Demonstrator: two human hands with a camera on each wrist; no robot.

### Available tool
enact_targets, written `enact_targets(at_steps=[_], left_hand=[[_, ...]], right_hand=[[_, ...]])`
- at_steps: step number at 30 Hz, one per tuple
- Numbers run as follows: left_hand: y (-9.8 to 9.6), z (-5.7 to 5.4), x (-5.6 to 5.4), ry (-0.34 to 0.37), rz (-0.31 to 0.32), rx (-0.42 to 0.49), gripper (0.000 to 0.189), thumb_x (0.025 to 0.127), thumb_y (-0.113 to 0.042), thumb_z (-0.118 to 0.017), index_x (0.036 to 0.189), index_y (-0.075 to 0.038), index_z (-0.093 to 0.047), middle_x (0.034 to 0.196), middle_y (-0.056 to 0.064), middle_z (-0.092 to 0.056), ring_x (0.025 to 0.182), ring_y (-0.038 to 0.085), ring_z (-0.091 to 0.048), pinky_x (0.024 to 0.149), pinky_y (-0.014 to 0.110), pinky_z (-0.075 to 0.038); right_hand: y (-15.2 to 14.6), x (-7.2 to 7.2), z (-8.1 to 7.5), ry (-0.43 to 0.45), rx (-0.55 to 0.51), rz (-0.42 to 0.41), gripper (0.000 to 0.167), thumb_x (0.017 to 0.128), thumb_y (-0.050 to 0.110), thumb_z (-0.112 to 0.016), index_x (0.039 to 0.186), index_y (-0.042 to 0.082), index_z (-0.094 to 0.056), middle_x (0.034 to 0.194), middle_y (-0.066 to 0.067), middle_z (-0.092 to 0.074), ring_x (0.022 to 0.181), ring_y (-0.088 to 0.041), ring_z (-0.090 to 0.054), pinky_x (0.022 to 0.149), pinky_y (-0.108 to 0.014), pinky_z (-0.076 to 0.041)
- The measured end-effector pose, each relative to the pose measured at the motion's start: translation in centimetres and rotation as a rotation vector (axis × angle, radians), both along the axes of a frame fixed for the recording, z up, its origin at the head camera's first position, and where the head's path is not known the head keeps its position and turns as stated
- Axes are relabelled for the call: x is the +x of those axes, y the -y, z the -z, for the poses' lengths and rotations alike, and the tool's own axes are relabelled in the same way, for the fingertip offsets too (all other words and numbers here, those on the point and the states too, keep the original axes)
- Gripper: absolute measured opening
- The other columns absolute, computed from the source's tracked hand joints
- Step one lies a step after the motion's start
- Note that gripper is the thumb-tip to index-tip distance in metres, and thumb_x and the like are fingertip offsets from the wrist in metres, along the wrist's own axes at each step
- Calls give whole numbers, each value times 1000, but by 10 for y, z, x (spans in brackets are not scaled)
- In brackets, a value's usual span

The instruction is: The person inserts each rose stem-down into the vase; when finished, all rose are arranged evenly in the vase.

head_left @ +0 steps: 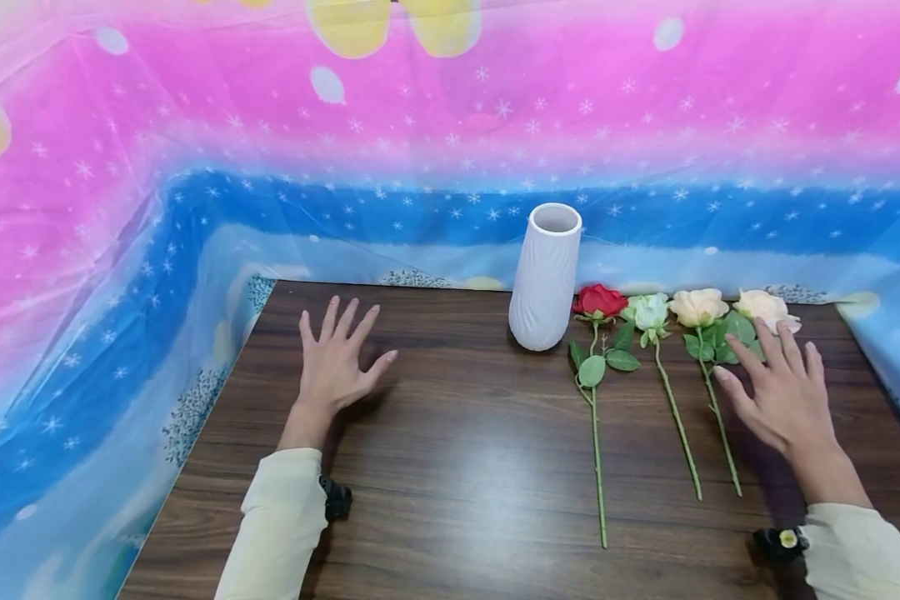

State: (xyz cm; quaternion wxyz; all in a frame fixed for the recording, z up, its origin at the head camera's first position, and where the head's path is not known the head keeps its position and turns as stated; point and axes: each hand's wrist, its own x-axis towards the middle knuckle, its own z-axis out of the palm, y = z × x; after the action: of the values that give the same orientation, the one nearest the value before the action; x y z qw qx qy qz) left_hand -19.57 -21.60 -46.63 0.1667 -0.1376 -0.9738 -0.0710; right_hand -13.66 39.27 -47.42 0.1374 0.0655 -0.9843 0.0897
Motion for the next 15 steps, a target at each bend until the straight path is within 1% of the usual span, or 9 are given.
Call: enact_targets(at_steps=[3,5,7,11,13,15], left_hand=[[-5,-4,-1,-42,30,55,79,96,-73,-36,154,-20,-46,156,15,-49,153,36,-33,124,69,-15],[-8,-7,-2,-60,46,91,77,97,-71,-36,150,-17,-51,152,15,-53,150,35,-39,125,65,-17],[-12,-12,-2,-62,57,124,73,98,-68,-39,148,-16,-53,150,15,-56,149,34,-41,127,62,-17],[-20,-21,-1,-79,84,173,68,97,-61,-46,145,-13,-56,146,15,-59,145,35,-46,126,60,-21],[-25,-24,-2,-96,103,192,65,96,-57,-51,142,-12,-59,144,16,-61,143,36,-49,125,60,-24],[-30,-26,-2,-118,121,207,64,95,-56,-53,140,-11,-61,142,16,-63,141,36,-51,124,60,-27]], right_hand=[[9,-1,-5,-28,-82,-33,56,109,45,-36,152,10,-45,168,-21,-25,153,-48,-22,115,-75,-20],[15,-2,-11,-34,-146,-55,53,110,39,-35,150,7,-47,164,-24,-32,146,-54,-32,109,-75,-26],[21,-2,-16,-28,-200,-67,51,111,35,-34,149,5,-48,159,-26,-38,140,-57,-37,104,-75,-30],[30,-1,-26,16,-285,-71,49,111,32,-35,148,4,-49,150,-32,-46,133,-59,-42,99,-75,-33],[34,-1,-29,41,-318,-80,48,111,31,-34,148,4,-49,145,-32,-52,125,-58,-49,93,-73,-37],[40,-1,-31,68,-348,-96,47,112,29,-33,148,4,-49,138,-32,-58,117,-56,-57,87,-69,-42]])
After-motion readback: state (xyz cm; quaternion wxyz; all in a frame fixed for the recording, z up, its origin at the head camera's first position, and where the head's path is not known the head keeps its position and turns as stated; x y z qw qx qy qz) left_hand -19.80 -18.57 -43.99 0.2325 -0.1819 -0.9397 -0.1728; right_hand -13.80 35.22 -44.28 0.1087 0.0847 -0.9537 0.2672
